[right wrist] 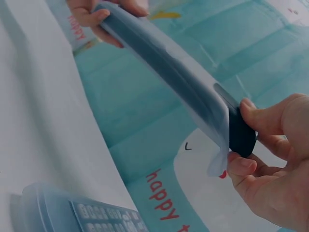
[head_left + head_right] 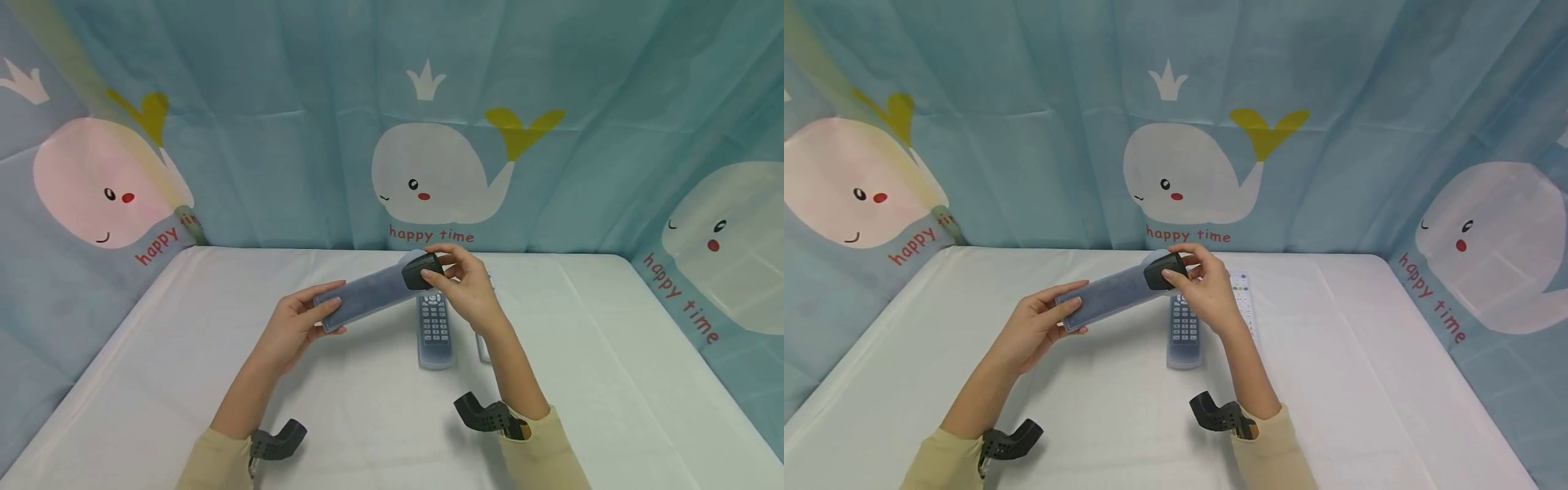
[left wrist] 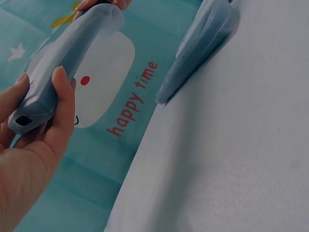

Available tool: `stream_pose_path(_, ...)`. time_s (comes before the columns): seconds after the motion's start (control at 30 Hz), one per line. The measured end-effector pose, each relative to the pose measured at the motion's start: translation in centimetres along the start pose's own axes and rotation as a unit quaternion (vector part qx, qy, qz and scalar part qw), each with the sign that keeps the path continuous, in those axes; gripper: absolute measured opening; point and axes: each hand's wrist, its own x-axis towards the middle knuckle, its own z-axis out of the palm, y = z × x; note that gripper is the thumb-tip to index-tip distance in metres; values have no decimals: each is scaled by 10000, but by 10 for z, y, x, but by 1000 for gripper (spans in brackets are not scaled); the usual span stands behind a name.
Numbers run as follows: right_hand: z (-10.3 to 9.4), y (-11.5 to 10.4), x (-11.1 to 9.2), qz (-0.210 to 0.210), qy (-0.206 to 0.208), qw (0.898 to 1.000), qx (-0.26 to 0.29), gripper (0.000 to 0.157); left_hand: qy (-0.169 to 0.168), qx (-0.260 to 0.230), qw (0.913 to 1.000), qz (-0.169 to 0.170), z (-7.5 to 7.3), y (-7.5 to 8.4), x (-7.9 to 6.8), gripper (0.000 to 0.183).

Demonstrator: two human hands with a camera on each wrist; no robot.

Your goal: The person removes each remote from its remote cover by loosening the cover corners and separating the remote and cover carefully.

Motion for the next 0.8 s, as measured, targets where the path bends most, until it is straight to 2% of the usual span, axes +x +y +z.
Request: stream_pose_path(0.8, -5, -2, -1, -8, 98, 9999, 56, 41, -28, -45, 10000, 48, -6, -1, 1, 45)
